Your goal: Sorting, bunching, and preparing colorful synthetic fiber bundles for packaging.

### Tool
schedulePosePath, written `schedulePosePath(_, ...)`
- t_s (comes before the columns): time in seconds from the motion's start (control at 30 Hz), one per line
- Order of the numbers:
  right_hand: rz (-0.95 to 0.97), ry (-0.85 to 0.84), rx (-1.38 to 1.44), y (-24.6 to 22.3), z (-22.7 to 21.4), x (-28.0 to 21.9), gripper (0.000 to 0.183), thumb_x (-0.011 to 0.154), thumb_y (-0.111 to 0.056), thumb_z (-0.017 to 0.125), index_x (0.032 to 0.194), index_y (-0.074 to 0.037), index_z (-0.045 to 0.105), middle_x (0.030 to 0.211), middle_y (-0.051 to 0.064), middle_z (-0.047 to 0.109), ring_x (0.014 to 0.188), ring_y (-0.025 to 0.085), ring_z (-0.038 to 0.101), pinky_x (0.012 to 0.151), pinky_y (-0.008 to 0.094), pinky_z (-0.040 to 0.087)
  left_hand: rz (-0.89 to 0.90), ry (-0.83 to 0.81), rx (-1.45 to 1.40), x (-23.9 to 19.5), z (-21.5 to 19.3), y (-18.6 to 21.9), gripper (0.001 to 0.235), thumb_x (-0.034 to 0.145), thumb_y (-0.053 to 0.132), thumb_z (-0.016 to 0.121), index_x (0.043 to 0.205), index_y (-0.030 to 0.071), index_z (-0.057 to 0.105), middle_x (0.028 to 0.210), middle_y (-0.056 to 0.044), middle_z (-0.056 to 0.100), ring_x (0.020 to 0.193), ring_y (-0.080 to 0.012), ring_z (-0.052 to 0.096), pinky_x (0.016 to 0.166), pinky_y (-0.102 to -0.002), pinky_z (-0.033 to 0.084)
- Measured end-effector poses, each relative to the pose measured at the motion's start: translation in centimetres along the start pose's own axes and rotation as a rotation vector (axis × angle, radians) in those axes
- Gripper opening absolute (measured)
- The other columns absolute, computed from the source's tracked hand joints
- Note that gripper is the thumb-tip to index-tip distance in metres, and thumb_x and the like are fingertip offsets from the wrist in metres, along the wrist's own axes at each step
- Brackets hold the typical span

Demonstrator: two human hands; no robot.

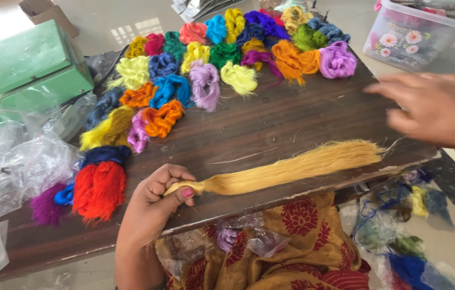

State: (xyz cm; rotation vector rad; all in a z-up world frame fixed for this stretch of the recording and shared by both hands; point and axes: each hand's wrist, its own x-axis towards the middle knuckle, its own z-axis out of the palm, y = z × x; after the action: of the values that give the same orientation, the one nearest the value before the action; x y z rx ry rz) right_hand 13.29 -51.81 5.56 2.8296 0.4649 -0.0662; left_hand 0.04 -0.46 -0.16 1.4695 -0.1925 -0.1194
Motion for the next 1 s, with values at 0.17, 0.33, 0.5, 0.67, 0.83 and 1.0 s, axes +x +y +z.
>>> schedulePosePath(0.17, -0.491, 0.201, 0.853, -18.2, -10.5, 0.0, 0.06, 0.096, -0.032, 0.056, 0.153, -0.013, 0.045, 0.151, 0.01, 0.058, 0.139, 0.023, 0.057, 0.113, 0.041, 0.046, 0.036, 0.007, -0.021, -0.4, 0.0, 0.2, 0.018, 0.091, -0.005, 0.067, 0.109, -0.004, 0.066, 0.094, -0.005, 0.07, 0.078, -0.0096, 0.063, 0.07, -0.024, 0.051)
schedulePosePath(0.33, -1.049, -0.154, 1.264, -27.7, -8.8, 2.6, 0.078, 0.097, -0.032, 0.069, 0.156, 0.0, 0.029, 0.128, 0.015, 0.057, 0.116, 0.024, 0.056, 0.095, 0.036, 0.049, 0.076, 0.014, -0.071, -0.8, -0.2, 0.2, 0.018, 0.091, -0.003, 0.068, 0.108, -0.003, 0.066, 0.098, -0.005, 0.071, 0.079, -0.009, 0.063, 0.071, -0.024, 0.051)
schedulePosePath(0.5, -0.783, -0.49, 1.249, -24.5, -8.8, 3.6, 0.036, 0.1, -0.029, 0.058, 0.126, -0.004, 0.059, 0.079, -0.002, 0.05, 0.068, 0.009, 0.049, 0.059, 0.026, 0.044, 0.129, 0.326, -0.064, -1.1, -1.9, -0.2, 0.018, 0.096, 0.0, 0.068, 0.114, -0.001, 0.067, 0.086, -0.008, 0.071, 0.066, -0.0077, 0.052, 0.056, -0.021, 0.036)
schedulePosePath(0.67, -0.544, -0.542, 1.078, -15.5, -5.4, 6.4, 0.026, 0.099, -0.026, 0.056, 0.107, -0.008, 0.072, 0.066, -0.006, 0.042, 0.057, 0.007, 0.041, 0.05, 0.025, 0.037, 0.26, 0.412, 0.098, -1.4, -2.9, 0.1, 0.014, 0.096, 0.003, 0.067, 0.11, -0.001, 0.065, 0.091, 0.0, 0.071, 0.074, -0.0065, 0.061, 0.068, -0.021, 0.048)
schedulePosePath(0.83, -0.422, -0.673, 1.138, -11.9, -4.1, 9.7, 0.028, 0.099, -0.027, 0.054, 0.107, -0.005, 0.07, 0.067, -0.005, 0.042, 0.057, 0.007, 0.038, 0.049, 0.025, 0.033, 0.023, 0.66, 0.711, -2.7, -0.7, 1.8, 0.014, 0.094, 0.014, 0.071, 0.106, 0.006, 0.07, 0.076, -0.002, 0.071, 0.069, -0.0132, 0.064, 0.063, -0.027, 0.049)
schedulePosePath(1.0, -0.573, -0.404, 1.011, -12.4, -2.4, 11.9, 0.026, 0.102, -0.027, 0.057, 0.105, -0.006, 0.072, 0.073, 0.0, 0.053, 0.065, 0.01, 0.047, 0.058, 0.027, 0.04, 0.066, 0.759, 1.18, -3.3, 1.0, 2.5, 0.015, 0.092, 0.017, 0.073, 0.105, 0.009, 0.072, 0.092, -0.007, 0.074, 0.086, -0.0259, 0.07, 0.072, -0.039, 0.052)
